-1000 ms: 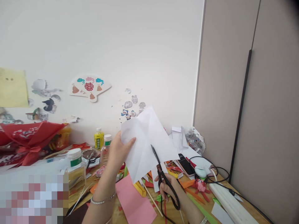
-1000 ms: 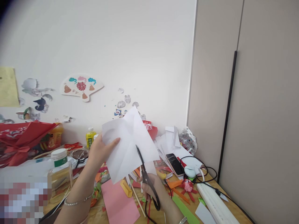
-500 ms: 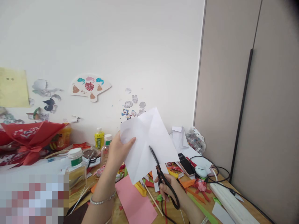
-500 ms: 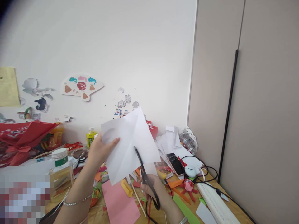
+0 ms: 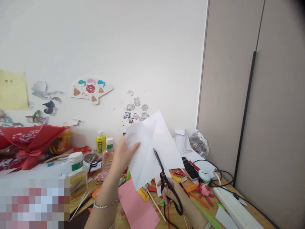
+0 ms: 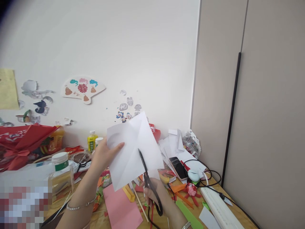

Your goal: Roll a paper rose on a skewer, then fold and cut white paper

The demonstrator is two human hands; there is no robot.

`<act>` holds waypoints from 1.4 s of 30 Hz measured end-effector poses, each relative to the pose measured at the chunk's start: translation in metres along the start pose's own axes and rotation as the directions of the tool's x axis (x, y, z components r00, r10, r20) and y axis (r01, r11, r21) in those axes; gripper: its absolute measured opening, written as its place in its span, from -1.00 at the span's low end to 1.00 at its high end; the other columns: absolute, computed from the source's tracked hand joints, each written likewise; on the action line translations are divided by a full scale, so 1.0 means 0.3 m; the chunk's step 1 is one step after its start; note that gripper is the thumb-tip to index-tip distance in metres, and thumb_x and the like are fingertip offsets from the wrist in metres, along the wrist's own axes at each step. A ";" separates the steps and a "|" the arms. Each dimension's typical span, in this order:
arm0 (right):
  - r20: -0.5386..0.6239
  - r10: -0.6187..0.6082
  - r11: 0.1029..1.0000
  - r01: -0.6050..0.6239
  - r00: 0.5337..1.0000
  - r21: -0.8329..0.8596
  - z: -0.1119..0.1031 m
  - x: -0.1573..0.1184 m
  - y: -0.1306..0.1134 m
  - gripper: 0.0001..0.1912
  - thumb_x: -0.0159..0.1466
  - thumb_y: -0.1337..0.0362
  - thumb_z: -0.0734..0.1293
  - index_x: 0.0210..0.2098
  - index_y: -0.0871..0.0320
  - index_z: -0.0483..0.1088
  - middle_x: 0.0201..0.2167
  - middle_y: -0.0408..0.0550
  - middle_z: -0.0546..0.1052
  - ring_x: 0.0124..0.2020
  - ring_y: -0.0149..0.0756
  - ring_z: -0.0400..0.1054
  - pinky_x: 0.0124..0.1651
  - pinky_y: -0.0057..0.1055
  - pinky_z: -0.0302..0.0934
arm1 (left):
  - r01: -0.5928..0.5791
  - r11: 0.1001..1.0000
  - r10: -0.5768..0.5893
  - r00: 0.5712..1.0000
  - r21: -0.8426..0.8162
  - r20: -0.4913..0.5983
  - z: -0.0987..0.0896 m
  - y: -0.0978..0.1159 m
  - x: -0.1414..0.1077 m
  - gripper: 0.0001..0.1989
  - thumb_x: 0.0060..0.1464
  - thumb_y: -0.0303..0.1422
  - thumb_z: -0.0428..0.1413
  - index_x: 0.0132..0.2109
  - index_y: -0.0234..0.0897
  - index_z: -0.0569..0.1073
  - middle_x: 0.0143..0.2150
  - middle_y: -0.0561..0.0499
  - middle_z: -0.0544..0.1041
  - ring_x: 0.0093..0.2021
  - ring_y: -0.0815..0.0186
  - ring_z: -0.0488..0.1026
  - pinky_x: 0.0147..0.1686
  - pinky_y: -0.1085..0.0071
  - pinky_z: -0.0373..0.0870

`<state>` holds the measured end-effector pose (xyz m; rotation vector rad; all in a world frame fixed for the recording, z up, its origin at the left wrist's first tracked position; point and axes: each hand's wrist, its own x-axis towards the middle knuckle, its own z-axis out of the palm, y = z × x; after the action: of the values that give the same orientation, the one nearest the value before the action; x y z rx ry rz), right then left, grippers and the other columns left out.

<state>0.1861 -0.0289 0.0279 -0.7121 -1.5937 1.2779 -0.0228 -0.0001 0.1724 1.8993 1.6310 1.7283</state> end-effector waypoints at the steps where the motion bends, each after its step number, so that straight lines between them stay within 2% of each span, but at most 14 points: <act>1: 0.003 -0.008 1.000 0.008 1.000 0.001 -0.001 0.001 0.000 -0.43 0.06 -0.16 0.31 -0.23 0.22 0.24 -0.67 -0.28 0.28 -0.68 -0.50 0.11 -0.60 -0.54 -0.01 | -0.003 1.000 0.003 1.000 0.006 -0.002 0.001 0.005 -0.003 -0.57 -0.09 -0.24 0.11 -0.02 -0.23 0.37 -0.14 -0.07 0.54 -0.16 0.10 0.47 -0.20 0.23 0.40; 11: -0.045 0.009 0.998 -0.012 0.999 -0.068 0.001 0.005 -0.006 -0.43 0.04 -0.18 0.31 -0.26 0.20 0.26 -0.70 -0.32 0.22 -0.71 -0.52 0.06 -0.63 -0.56 -0.03 | 0.020 1.000 -0.020 1.000 0.017 0.006 0.001 0.016 -0.007 -0.57 -0.07 -0.23 0.10 -0.02 -0.25 0.36 -0.13 -0.09 0.53 -0.15 0.10 0.47 -0.20 0.23 0.39; 17: -0.059 0.018 0.999 -0.021 0.998 -0.047 0.006 0.001 -0.009 -0.42 0.03 -0.19 0.31 -0.26 0.20 0.25 -0.67 -0.31 0.24 -0.69 -0.53 0.07 -0.61 -0.56 -0.01 | 0.009 1.000 -0.009 1.000 0.004 0.006 0.001 0.012 -0.006 -0.56 -0.07 -0.23 0.11 0.00 -0.24 0.35 -0.11 -0.09 0.53 -0.13 0.09 0.46 -0.17 0.21 0.38; 27: -0.028 -0.080 0.997 0.080 0.996 -0.022 0.003 0.001 -0.003 -0.51 0.14 -0.12 0.28 -0.24 0.19 0.25 -0.62 -0.25 0.28 -0.62 -0.48 0.16 -0.55 -0.54 0.05 | -0.013 0.999 0.014 0.999 -0.041 0.031 0.029 0.021 -0.011 -0.57 -0.08 -0.25 0.10 -0.02 -0.29 0.37 -0.07 -0.11 0.51 -0.09 0.08 0.44 -0.12 0.21 0.37; 32: -0.032 -0.049 0.996 0.046 0.998 -0.077 0.000 0.005 0.003 -0.55 0.11 -0.10 0.31 -0.33 0.19 0.25 -0.62 -0.28 0.25 -0.66 -0.53 0.11 -0.58 -0.56 0.02 | -0.013 0.998 0.016 0.999 -0.056 0.039 0.025 0.019 -0.012 -0.56 -0.08 -0.24 0.11 -0.02 -0.27 0.37 -0.07 -0.11 0.51 -0.09 0.09 0.44 -0.12 0.21 0.37; 42: -0.054 -0.026 0.997 0.022 0.998 -0.072 0.000 0.010 0.016 -0.50 0.07 -0.15 0.32 -0.30 0.18 0.27 -0.67 -0.30 0.25 -0.69 -0.52 0.09 -0.61 -0.57 -0.02 | -0.030 0.996 0.032 0.999 -0.084 0.030 0.021 0.015 -0.011 -0.55 -0.09 -0.22 0.12 0.00 -0.23 0.38 -0.08 -0.08 0.52 -0.11 0.09 0.46 -0.14 0.21 0.39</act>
<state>0.1844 -0.0248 0.0244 -0.7640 -1.6046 1.1794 -0.0145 -0.0009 0.1713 1.9134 1.5026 1.7404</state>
